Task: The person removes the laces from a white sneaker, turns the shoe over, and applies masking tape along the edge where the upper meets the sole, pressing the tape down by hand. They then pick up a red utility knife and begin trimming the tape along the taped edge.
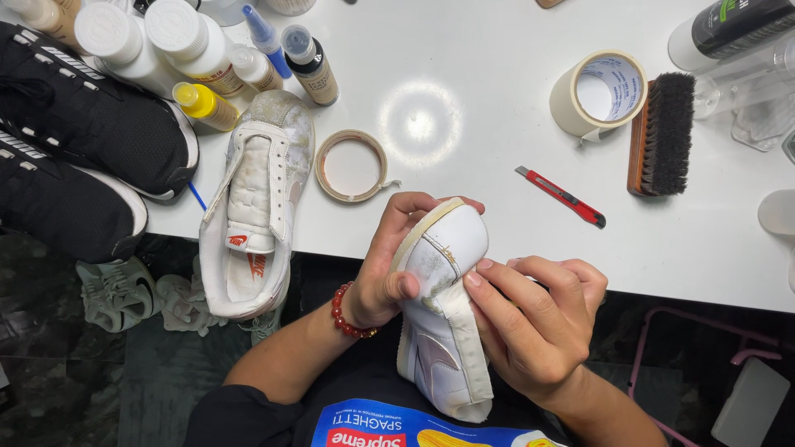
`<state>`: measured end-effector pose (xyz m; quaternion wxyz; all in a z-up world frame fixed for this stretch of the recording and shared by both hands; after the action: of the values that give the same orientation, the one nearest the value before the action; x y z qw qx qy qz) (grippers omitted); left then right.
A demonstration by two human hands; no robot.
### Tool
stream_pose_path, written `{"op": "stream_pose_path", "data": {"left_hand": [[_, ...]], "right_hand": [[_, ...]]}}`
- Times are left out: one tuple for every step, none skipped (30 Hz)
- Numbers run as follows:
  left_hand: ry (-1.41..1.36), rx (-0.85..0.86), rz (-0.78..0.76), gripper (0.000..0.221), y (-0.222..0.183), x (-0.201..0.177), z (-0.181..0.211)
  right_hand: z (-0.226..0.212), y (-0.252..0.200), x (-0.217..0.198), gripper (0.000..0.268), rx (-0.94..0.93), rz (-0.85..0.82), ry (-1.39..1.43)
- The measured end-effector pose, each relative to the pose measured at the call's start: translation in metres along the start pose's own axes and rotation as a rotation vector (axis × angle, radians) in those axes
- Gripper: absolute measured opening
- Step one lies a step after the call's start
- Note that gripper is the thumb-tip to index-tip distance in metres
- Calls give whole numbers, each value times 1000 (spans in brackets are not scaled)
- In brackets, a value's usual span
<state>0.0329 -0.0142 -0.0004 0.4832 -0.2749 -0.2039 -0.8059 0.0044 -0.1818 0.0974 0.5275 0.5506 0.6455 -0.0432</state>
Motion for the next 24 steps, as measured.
{"op": "stream_pose_path", "data": {"left_hand": [[4, 3, 1, 94, 0, 0, 0], [8, 6, 2, 94, 0, 0, 1], [8, 6, 2, 94, 1, 0, 0], [6, 11, -3, 94, 1, 0, 0], [3, 16, -8, 94, 1, 0, 0], [2, 16, -7, 94, 0, -1, -1], [4, 19, -15, 94, 1, -1, -1], [5, 23, -24, 94, 1, -1, -2], [5, 22, -24, 94, 1, -2, -2], [-10, 31, -32, 93, 1, -2, -3], [-25, 41, -39, 93, 1, -2, -4], [-25, 40, -40, 93, 1, -2, -4], [-29, 45, -44, 92, 1, -2, -4], [-33, 49, -48, 92, 2, -2, -4], [-33, 48, -48, 92, 2, -1, -3], [-35, 47, -46, 91, 1, 0, -2], [-37, 47, -46, 91, 2, 1, -1], [-37, 47, -47, 91, 2, 2, 0], [-35, 33, -39, 91, 1, 3, 1], [-33, 20, -31, 92, 1, 3, 2], [-32, 20, -33, 92, 0, 2, 0], [-21, 28, -36, 92, 0, 1, -1], [-12, 34, -38, 92, 0, 1, -3], [-12, 32, -38, 92, -1, 1, -3]], "right_hand": [[0, 0, 0, 32, -3, 6, 4], [0, 0, 0, 32, -6, 11, 8], [0, 1, -1, 32, -6, 11, 7], [0, 1, -2, 32, -5, 13, 13], [0, 1, -2, 31, -4, 14, 19], [-1, 1, -3, 31, -3, 13, 20], [-1, 1, -3, 31, 0, 15, 29], [-1, 1, -4, 31, 2, 18, 39], [-1, 0, -4, 31, 3, 18, 39], [-1, 0, -4, 30, 0, 24, 50], [-1, -1, -4, 29, -4, 30, 61], [-1, -2, -4, 29, -3, 30, 61], [-1, -2, -3, 29, 0, 34, 66], [-1, -2, -3, 29, 3, 37, 72], [-1, -1, -4, 29, 4, 37, 72], [-1, -1, -4, 29, -5, 33, 100], [-1, 0, -4, 30, -14, 28, 128], [-1, 0, -4, 30, -14, 29, 127], [-1, 0, -3, 30, -16, 18, 133], [-2, 0, -3, 30, -18, 6, 140], [-2, 0, -2, 30, -18, 8, 139], [-1, 0, -1, 30, -3, 9, 128], [-1, 0, -1, 29, 15, 8, 119], [-2, 1, -1, 29, 17, 8, 119]]}}
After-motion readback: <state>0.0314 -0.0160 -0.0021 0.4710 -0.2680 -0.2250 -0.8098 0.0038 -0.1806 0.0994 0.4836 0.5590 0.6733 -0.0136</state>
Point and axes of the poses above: each hand's wrist, its own y-axis towards the middle knuckle, its own x-axis out of the palm, z = x × y, the point moved 2 cm from there along y, towards the middle knuckle, and after that the axes turned 9 degrees about y, right-handed, at the moved point
